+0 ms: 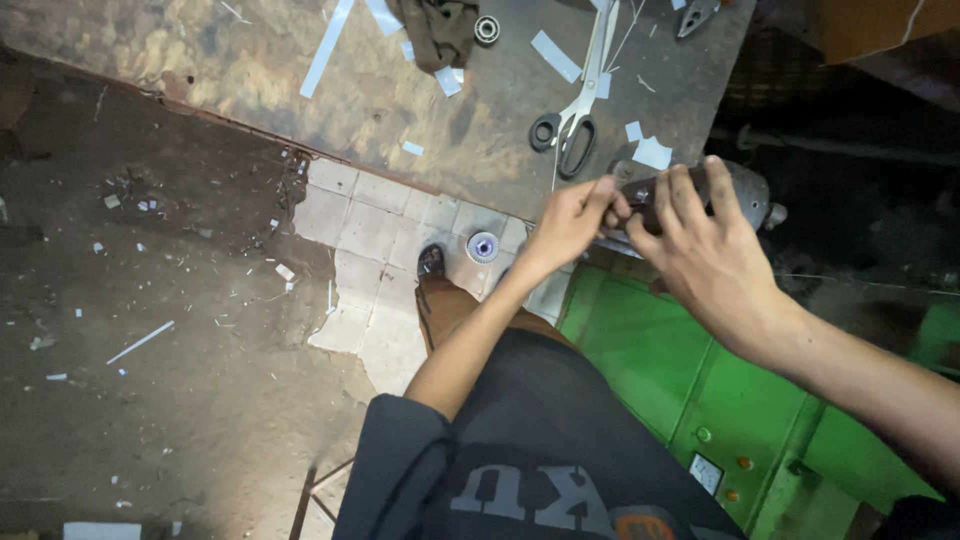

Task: The person winds copper wire onto a cylindrical core using a rotating machine, then removes the coil and secures it with string. They cut the string with scissors and place the finished coil on the workbench.

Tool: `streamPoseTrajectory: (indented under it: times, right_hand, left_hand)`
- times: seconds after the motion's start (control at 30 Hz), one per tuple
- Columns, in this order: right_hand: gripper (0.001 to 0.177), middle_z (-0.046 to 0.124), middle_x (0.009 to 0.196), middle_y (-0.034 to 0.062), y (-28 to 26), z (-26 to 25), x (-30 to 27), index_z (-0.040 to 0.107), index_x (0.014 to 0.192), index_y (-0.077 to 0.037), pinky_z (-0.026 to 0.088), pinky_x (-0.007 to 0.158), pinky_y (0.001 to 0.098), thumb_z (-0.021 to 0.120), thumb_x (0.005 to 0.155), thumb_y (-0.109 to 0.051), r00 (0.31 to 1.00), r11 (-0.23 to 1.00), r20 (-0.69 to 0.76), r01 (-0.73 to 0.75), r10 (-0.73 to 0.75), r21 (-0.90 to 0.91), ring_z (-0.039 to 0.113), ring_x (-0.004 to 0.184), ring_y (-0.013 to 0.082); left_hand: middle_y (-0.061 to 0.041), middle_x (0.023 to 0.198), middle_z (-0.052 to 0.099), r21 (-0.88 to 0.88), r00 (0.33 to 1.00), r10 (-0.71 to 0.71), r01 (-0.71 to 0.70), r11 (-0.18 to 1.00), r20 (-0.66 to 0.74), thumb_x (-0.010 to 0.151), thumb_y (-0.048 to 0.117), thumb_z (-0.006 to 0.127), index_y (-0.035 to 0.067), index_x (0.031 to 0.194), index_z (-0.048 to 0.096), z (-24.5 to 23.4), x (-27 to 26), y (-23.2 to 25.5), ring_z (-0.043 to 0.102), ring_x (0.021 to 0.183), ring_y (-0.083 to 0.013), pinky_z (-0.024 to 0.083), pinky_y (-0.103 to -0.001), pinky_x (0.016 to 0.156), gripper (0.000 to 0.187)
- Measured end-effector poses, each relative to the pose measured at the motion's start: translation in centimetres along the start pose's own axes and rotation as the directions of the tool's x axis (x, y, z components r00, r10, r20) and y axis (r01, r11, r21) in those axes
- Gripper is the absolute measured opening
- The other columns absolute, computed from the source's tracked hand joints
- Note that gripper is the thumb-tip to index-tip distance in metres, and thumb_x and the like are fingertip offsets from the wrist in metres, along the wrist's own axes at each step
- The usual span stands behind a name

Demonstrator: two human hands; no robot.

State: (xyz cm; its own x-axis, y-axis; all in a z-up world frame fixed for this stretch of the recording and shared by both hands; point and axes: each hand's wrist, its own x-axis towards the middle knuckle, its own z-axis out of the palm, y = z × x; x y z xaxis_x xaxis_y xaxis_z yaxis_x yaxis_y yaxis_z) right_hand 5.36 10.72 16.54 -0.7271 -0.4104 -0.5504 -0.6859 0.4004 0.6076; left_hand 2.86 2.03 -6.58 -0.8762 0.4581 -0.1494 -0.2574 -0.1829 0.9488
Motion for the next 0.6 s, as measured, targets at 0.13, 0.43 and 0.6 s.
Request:
streamPoseTrajectory:
  times: [0.13, 0.43, 0.6]
  right_hand:
    - [0.088, 0.054, 0.147, 0.022, -0.2, 0.1, 0.1, 0.054, 0.139, -0.015, 0.028, 0.113, 0.0579, 0.07, 0.069, -0.066, 1.0, 1.0, 0.009, 0.015, -0.015, -0.012, 0.045, 0.137, 0.0356]
    - [0.082, 0.057, 0.138, 0.0194, -0.1, 0.6, 0.2, 0.055, 0.133, -0.014, 0.029, 0.115, 0.0573, 0.069, 0.07, -0.065, 1.0, 1.0, 0.0, 0.021, -0.021, -0.021, 0.047, 0.137, 0.034]
    - [0.064, 0.057, 0.141, 0.0189, 0.1, 0.6, 0.0, 0.057, 0.13, -0.017, 0.029, 0.115, 0.0571, 0.07, 0.078, -0.051, 0.998, 0.998, -0.065, -0.001, -0.003, -0.059, 0.048, 0.137, 0.0326]
  left_hand:
    - [-0.011, 0.118, 0.069, -0.098, 0.976, 0.217, -0.215, 0.972, 0.012, 0.103, 0.021, 0.062, 0.003, 0.124, 0.066, 0.0, -0.5, 1.1, 0.069, 0.103, -0.0176, 0.062, -0.031, 0.079, 0.027]
    - [-0.016, 0.113, 0.068, 0.455, 0.938, 0.328, -0.343, 0.822, 0.115, 0.11, 0.022, 0.055, 0.004, 0.117, 0.065, 0.3, 1.3, 3.0, 0.067, 0.105, -0.0384, 0.053, -0.044, 0.089, 0.022]
    - [-0.013, 0.105, 0.067, 0.212, 0.916, 0.4, -0.389, 0.896, -0.01, 0.108, 0.027, 0.051, 0.003, 0.119, 0.065, -0.3, 0.4, 1.0, 0.067, 0.098, -0.0305, 0.054, -0.039, 0.085, 0.03]
